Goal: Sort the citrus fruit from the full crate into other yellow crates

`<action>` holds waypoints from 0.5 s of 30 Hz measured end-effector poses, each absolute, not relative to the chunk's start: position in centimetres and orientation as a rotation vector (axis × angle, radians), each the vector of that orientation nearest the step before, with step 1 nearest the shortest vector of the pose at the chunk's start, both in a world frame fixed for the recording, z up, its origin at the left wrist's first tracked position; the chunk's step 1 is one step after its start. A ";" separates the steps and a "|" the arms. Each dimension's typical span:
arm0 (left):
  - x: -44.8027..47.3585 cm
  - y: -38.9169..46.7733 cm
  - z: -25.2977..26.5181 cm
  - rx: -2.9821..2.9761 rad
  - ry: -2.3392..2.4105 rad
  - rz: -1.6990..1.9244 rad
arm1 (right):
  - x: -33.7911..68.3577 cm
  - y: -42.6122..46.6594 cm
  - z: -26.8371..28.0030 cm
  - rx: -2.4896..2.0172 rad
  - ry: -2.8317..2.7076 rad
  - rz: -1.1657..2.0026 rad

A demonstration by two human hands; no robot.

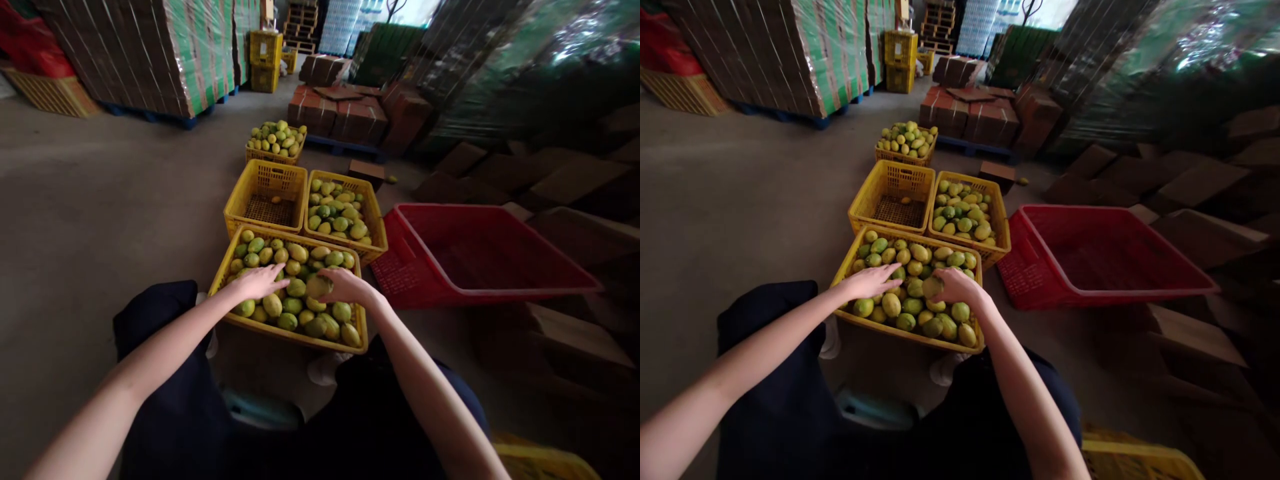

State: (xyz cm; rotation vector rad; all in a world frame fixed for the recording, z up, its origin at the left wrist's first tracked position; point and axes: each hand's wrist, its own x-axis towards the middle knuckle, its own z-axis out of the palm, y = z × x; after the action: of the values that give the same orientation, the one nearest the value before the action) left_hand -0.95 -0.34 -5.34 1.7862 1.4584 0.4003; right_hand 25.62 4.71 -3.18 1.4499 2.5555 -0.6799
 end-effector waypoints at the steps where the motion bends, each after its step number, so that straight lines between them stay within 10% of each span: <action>1: -0.3 0.0 -5.2 1.557 1.426 0.572 | 25.2 4.4 -1.9 1.419 2.673 -0.704; 15: 0.0 0.1 0.6 -0.007 0.758 0.886 | 23.4 5.8 2.2 1.416 3.186 -0.821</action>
State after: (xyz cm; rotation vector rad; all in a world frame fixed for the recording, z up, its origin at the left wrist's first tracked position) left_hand -0.03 0.15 0.58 -0.0071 0.7577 0.8855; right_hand 23.45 5.80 2.25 1.4155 3.1860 -0.8211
